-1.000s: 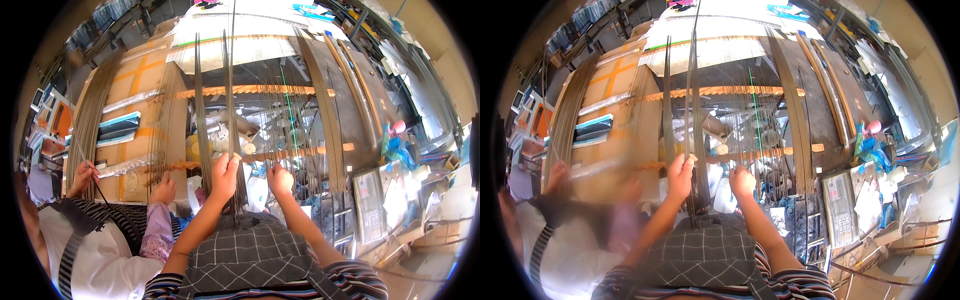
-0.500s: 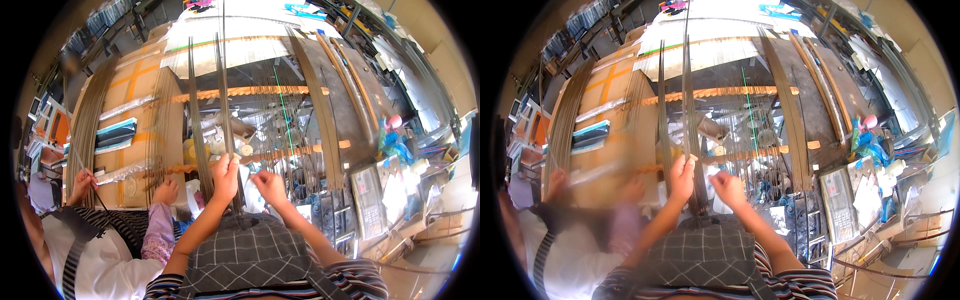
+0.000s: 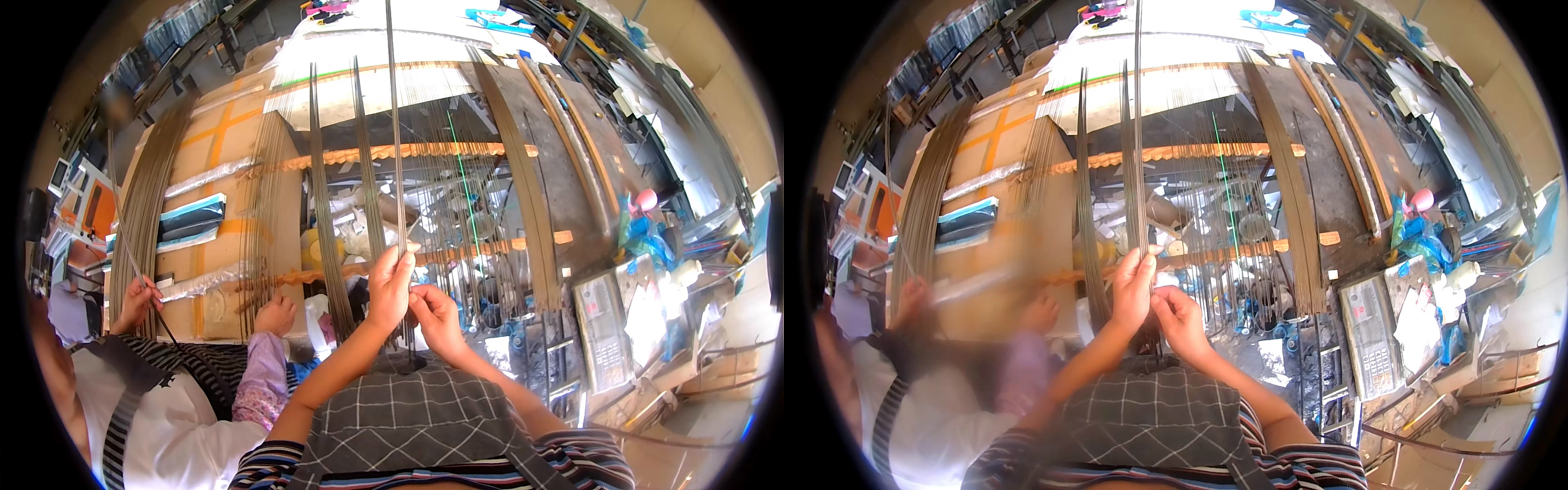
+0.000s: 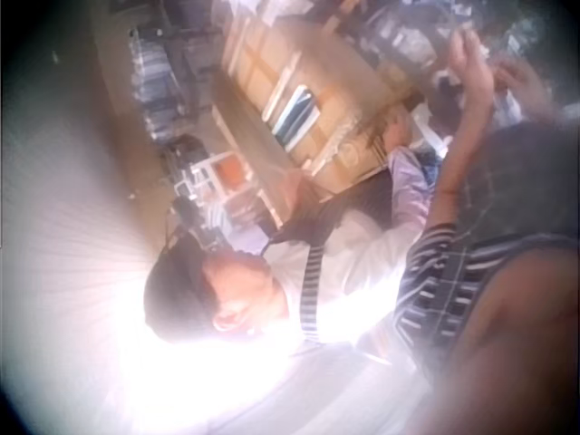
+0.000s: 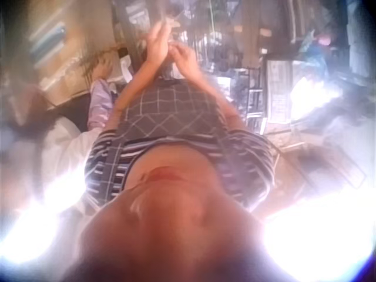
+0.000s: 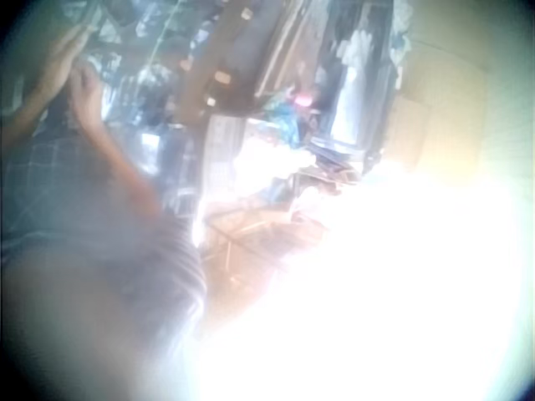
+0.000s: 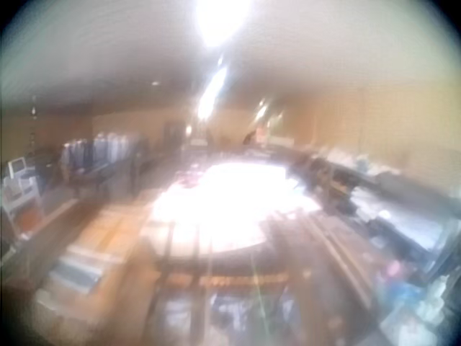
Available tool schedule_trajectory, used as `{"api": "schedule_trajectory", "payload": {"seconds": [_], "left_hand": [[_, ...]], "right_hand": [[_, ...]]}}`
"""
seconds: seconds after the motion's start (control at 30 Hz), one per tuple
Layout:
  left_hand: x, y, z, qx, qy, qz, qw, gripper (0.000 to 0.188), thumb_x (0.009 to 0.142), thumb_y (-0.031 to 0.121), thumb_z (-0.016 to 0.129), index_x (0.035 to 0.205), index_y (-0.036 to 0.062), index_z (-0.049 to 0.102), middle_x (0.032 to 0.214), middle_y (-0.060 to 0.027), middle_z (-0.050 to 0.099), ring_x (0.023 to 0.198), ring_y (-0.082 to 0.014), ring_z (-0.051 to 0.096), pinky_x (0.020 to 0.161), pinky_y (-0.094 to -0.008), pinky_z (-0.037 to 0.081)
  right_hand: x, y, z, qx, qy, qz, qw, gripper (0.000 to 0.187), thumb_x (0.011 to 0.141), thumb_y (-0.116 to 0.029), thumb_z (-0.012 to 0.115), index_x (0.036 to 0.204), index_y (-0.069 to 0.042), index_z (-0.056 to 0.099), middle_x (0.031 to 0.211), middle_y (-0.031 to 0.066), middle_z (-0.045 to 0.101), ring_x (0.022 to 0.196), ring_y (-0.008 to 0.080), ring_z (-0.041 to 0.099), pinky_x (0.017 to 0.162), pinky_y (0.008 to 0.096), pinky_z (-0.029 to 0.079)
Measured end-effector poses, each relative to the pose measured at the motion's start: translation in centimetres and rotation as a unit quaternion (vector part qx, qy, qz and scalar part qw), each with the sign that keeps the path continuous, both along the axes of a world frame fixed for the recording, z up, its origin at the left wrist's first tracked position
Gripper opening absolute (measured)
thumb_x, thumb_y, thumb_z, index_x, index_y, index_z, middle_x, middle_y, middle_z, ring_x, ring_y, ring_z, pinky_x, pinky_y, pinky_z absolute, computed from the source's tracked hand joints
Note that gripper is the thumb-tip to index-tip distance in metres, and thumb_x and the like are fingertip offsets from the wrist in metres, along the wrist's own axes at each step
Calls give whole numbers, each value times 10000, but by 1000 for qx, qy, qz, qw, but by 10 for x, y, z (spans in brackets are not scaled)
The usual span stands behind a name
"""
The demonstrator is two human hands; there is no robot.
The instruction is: The person works at a loom, threading and adjusting warp threads by hand. They use a brush to clean or align the threads and continue manipulating the warp strands with both hands throughout the clip.
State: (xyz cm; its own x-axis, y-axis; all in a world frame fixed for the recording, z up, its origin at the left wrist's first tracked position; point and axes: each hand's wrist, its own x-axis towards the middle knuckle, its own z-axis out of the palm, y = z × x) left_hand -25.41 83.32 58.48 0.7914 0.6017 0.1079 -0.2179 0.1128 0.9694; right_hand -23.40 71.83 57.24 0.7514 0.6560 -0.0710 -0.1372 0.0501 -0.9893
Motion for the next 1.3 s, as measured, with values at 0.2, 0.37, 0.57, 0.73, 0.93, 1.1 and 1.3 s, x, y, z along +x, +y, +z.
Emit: {"api": "schedule_trajectory", "payload": {"seconds": [0.2, 0.37, 0.57, 0.73, 0.93, 1.1, 1.3], "left_hand": [[-3, 13, 9, 19, 17, 22, 999, 249, 971, 209, 461, 1081, 24, 588, 665, 54, 415, 582, -27, 372, 534, -178, 326], [-5, 39, 12, -30, 26, 46, 998, 230, 964, 212, 462, 1035, 37, 593, 617, 61, 380, 519, -21, 334, 465, -178, 302], [-7, 54, 5, -22, 12, 75, 997, 166, 951, 179, 492, 976, 56, 600, 628, 73, 381, 529, -15, 336, 458, -189, 269], [-12, 51, -1, 0, 38, 98, 995, 167, 946, 165, 492, 968, 45, 606, 632, 69, 400, 542, -25, 359, 479, -204, 294], [-19, 44, -11, 7, 68, 94, 993, 172, 944, 162, 496, 969, 36, 609, 634, 67, 399, 560, -23, 355, 500, -201, 291], [-24, 42, -20, -6, 53, 81, 995, 178, 949, 159, 482, 994, 20, 584, 615, 68, 387, 510, -15, 337, 446, -177, 272], [-26, 39, -20, 35, 75, 91, 992, 175, 940, 157, 502, 963, 15, 601, 650, 58, 404, 590, -31, 365, 532, -208, 304]], "right_hand": [[1, -6, -1, -53, -111, -143, 982, 81, 906, -85, 553, 886, -7, 562, 608, 19, 576, 521, 52, 523, 480, 212, 414], [23, -17, -14, -106, -262, -230, 931, 74, 863, -78, 608, 826, -25, 573, 566, 26, 555, 469, 86, 497, 467, 251, 413], [31, -20, -37, -193, -272, -232, 913, 92, 843, -118, 609, 818, -35, 580, 547, 80, 551, 451, 175, 527, 469, 324, 428], [34, -19, -46, -243, -260, -213, 910, 108, 833, -139, 589, 811, -34, 592, 560, 113, 565, 478, 270, 559, 491, 375, 442], [36, -18, -63, -276, -283, -210, 894, 144, 823, -148, 602, 789, -8, 601, 594, 128, 583, 526, 264, 576, 535, 367, 452], [38, -14, -66, -272, -296, -207, 892, 136, 817, -139, 602, 787, -6, 607, 599, 131, 583, 533, 275, 581, 538, 368, 454], [46, -6, -88, -268, -314, -208, 887, 151, 817, -154, 597, 801, -5, 618, 608, 144, 589, 551, 288, 592, 551, 383, 460]]}}
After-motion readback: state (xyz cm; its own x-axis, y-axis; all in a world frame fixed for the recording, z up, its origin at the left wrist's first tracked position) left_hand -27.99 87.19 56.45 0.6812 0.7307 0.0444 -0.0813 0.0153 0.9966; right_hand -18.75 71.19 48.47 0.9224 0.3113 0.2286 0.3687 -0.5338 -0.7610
